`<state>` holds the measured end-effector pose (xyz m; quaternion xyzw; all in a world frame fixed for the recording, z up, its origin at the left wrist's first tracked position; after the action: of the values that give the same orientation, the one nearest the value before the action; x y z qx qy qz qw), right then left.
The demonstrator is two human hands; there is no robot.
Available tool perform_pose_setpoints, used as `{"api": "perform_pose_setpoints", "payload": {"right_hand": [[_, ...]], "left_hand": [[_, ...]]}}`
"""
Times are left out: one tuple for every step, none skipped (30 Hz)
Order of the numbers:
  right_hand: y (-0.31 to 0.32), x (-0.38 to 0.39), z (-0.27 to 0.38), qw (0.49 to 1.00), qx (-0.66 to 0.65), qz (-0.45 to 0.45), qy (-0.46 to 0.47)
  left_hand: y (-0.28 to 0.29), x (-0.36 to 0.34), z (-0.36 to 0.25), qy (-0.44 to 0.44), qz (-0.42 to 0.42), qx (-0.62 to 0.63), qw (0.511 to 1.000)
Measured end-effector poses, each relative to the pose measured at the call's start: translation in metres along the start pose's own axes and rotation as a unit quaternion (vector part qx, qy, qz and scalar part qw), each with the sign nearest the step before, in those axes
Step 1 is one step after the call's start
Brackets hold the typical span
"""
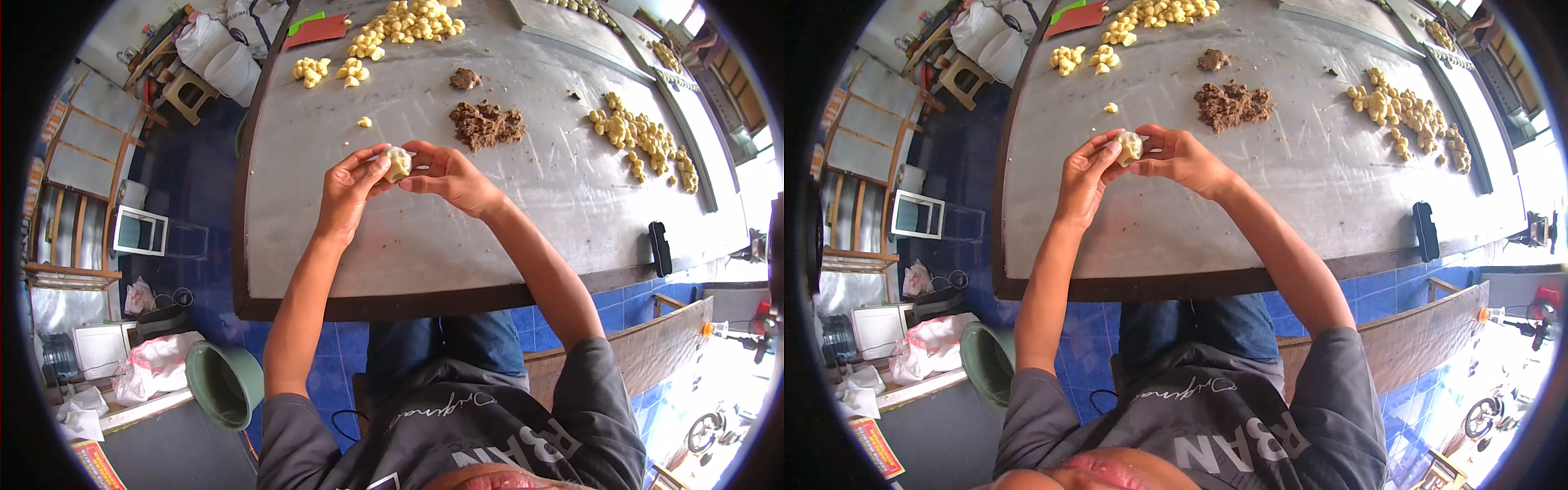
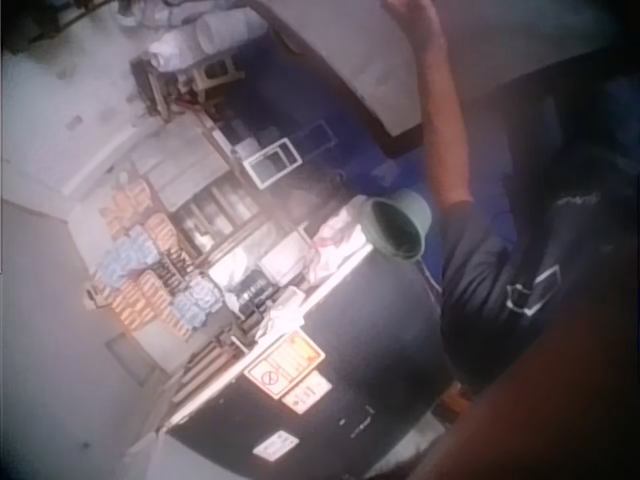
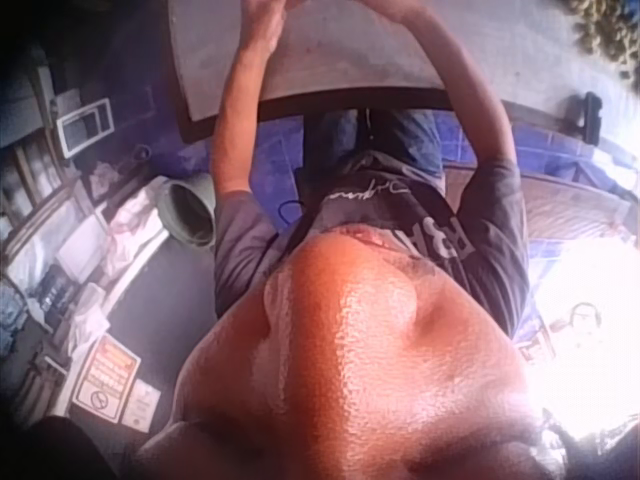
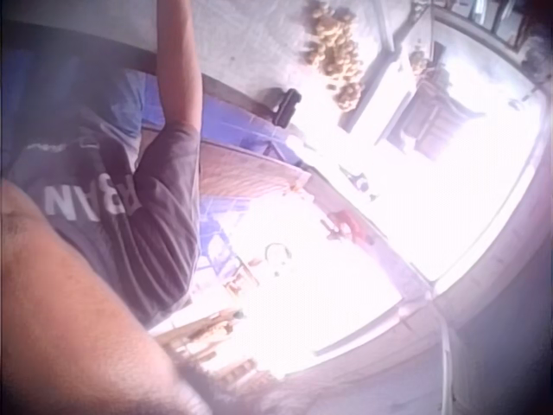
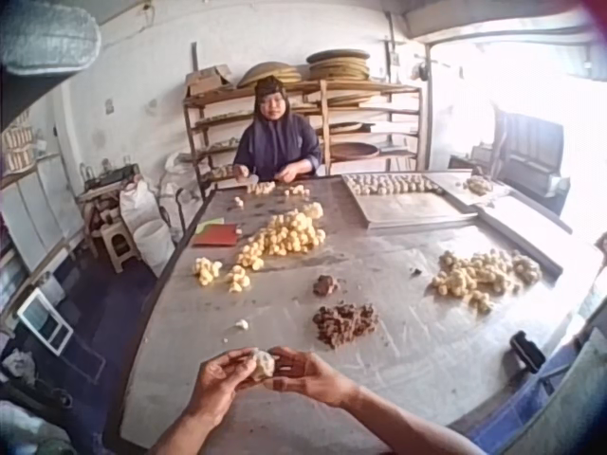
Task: The person fills pieces of dough with a dark paste, rolls them into balls, and flattens them by hand on a metal table.
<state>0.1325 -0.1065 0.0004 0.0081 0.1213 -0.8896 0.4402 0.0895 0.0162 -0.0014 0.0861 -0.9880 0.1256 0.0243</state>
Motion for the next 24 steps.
{"api": "perform_pose_setpoints", "payload": {"right_hand": [[0.001, 0.000, 0.001, 1.000, 0.001, 0.000, 0.000], [0.003, -0.001, -0.003, 0.999, 0.019, -0.002, -0.029], [0.005, 0.000, -0.008, 0.998, 0.037, -0.004, -0.057], [0.005, 0.000, -0.007, 0.998, 0.037, -0.003, -0.057], [0.006, -0.001, -0.006, 0.997, 0.048, -0.010, -0.059], [0.006, -0.001, -0.006, 0.996, 0.059, -0.016, -0.060], [0.008, -0.001, -0.010, 0.996, 0.060, -0.017, -0.060], [0.013, -0.001, -0.012, 0.996, 0.062, -0.043, -0.054], [0.018, -0.001, -0.014, 0.994, 0.064, -0.068, -0.048], [0.017, -0.001, -0.016, 0.995, 0.063, -0.067, -0.049], [0.019, -0.001, -0.014, 0.994, 0.069, -0.077, -0.034], [0.020, -0.002, -0.013, 0.993, 0.075, -0.087, -0.020], [0.020, -0.002, -0.012, 0.993, 0.075, -0.087, -0.021], [0.020, -0.002, -0.014, 0.994, 0.063, -0.085, -0.030], [0.020, -0.002, -0.015, 0.995, 0.050, -0.083, -0.038], [0.023, -0.002, -0.017, 0.994, 0.050, -0.084, -0.038], [0.024, -0.003, -0.019, 0.996, 0.040, -0.069, -0.042], [0.024, -0.002, -0.022, 0.997, 0.029, -0.055, -0.047], [0.022, -0.003, -0.022, 0.997, 0.029, -0.054, -0.046], [0.021, -0.003, -0.026, 0.996, -0.019, -0.064, -0.060], [0.020, -0.002, -0.029, 0.992, -0.067, -0.073, -0.074], [0.019, -0.001, -0.026, 0.992, -0.067, -0.073, -0.074], [0.019, -0.001, -0.021, 0.992, -0.083, -0.076, -0.061], [0.019, -0.001, -0.015, 0.991, -0.100, -0.079, -0.048]], "left_hand": [[-0.001, 0.000, 0.002, 0.007, 0.002, 0.017, 1.000], [-0.001, -0.001, 0.002, 0.007, 0.002, 0.018, 1.000], [-0.002, -0.001, 0.003, 0.010, 0.006, 0.005, 1.000], [-0.001, 0.000, 0.004, 0.013, 0.009, -0.008, 1.000], [0.001, 0.000, 0.004, 0.013, 0.007, -0.008, 1.000], [-0.002, 0.001, 0.003, 0.004, 0.027, -0.015, 1.000], [-0.006, 0.001, 0.003, -0.004, 0.049, -0.021, 0.999], [-0.006, 0.000, 0.003, -0.004, 0.050, -0.021, 0.999], [-0.008, 0.000, 0.003, -0.010, 0.063, -0.031, 0.997], [-0.009, 0.002, 0.003, -0.014, 0.075, -0.042, 0.996], [-0.008, 0.002, 0.003, -0.013, 0.074, -0.042, 0.996], [-0.008, 0.003, 0.003, -0.012, 0.081, -0.037, 0.996], [-0.010, 0.003, 0.002, -0.010, 0.090, -0.031, 0.995], [-0.011, 0.003, 0.002, -0.009, 0.090, -0.030, 0.995], [-0.011, 0.004, 0.002, 0.002, 0.086, -0.005, 0.996], [-0.013, 0.004, 0.002, 0.013, 0.084, 0.020, 0.996], [-0.017, 0.004, 0.001, 0.014, 0.086, 0.020, 0.996], [-0.021, 0.005, -0.001, -0.001, 0.089, 0.000, 0.996], [-0.021, 0.006, -0.004, -0.015, 0.088, -0.021, 0.996], [-0.020, 0.006, -0.004, -0.015, 0.088, -0.022, 0.996], [-0.019, 0.006, -0.003, -0.015, 0.092, -0.020, 0.995], [-0.019, 0.006, -0.003, -0.015, 0.097, -0.019, 0.995], [-0.018, 0.006, -0.003, -0.015, 0.097, -0.019, 0.995], [-0.016, 0.006, -0.002, -0.011, 0.093, -0.014, 0.995]]}}
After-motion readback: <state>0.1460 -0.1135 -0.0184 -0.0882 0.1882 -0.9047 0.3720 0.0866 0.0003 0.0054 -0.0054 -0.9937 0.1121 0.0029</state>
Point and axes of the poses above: each hand's wrist, its own x-axis away from the middle knuckle, its own y-axis out of the back of the hand, z = x × y, the point moved 9 cm from there along -x, towards the middle knuckle, and after that the axes turned 2 degrees about x, right-handed, at the moved point
